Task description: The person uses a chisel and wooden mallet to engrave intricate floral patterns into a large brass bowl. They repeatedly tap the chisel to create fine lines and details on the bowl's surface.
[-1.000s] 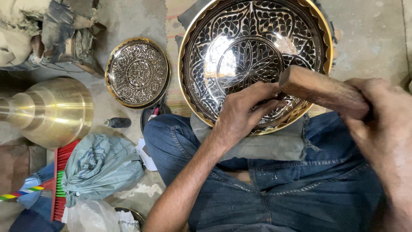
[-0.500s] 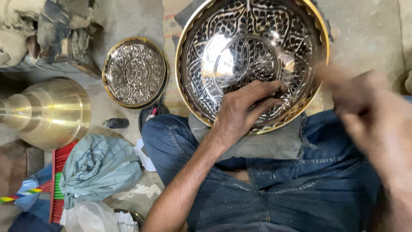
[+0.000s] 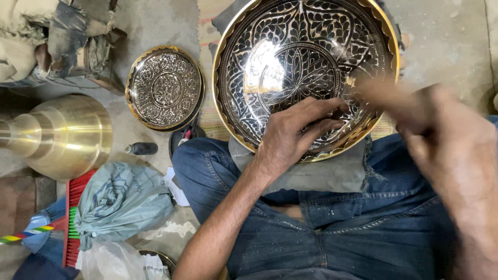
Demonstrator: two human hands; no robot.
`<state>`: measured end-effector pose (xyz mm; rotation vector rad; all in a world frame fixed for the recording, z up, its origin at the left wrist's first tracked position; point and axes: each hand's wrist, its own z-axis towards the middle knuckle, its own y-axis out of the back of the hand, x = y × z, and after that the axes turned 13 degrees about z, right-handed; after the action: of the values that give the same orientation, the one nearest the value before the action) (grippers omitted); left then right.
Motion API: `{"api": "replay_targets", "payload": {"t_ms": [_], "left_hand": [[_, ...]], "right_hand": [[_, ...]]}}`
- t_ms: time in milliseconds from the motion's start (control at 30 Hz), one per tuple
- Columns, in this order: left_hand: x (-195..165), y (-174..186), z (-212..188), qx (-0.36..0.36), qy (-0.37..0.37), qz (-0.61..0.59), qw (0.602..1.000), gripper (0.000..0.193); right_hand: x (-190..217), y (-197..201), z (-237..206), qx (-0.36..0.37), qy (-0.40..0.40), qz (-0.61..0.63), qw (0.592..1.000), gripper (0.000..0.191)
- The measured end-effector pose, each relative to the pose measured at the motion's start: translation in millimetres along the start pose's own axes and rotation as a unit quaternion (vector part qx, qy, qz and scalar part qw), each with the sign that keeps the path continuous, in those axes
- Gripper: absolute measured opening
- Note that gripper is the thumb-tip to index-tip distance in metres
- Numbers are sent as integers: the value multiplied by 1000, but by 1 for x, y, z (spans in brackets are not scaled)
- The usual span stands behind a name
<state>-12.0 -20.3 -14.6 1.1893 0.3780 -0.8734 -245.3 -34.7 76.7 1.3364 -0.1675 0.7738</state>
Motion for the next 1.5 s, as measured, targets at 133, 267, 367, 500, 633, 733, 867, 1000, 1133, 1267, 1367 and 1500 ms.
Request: {"api": "replay_targets", "payload": {"t_ms": [133,267,367,500,633,733,867,1000,1133,1267,1367,1500], "left_hand": [[1,1,1,-7,-17,28,999,32],[2,-1,2,-6,-14,37,999,31],[3,-1,1,6,2,34,999,34],[3,-2,2,-6,-26,40,999,31],[3,-3,2,11,3,34,999,35],[6,-5,1,12,-2,47,999,34],[8,-6,-1,-1,-14,47,999,35],[6,-7,-1,5,-17,60,998,33],[1,-5,0,-5,-11,40,999,40],[-1,-1,5,3,-10,55,998,40],[-5,3,2,8,-1,35,999,39],[-4,3,2,-2,-14,40,999,42]], "right_hand": [[11,4,12,0,21,-12,1000,33],[2,-1,13,57,-31,-48,997,28],[-16,-8,3,12,-49,48,998,30],[-42,-15,-4,47,22,-16,999,32],[-50,-20,-1,-14,47,34,998,24],[-46,-22,2,-5,12,75,997,24],[-39,-18,3,-25,-20,86,996,19],[-41,-15,9,50,116,-139,982,36],[-54,-17,12,10,31,119,992,27],[-70,-20,5,-7,77,53,996,26],[-76,-21,2,20,-1,195,981,27],[-66,-19,5,-26,71,-22,997,30]]}}
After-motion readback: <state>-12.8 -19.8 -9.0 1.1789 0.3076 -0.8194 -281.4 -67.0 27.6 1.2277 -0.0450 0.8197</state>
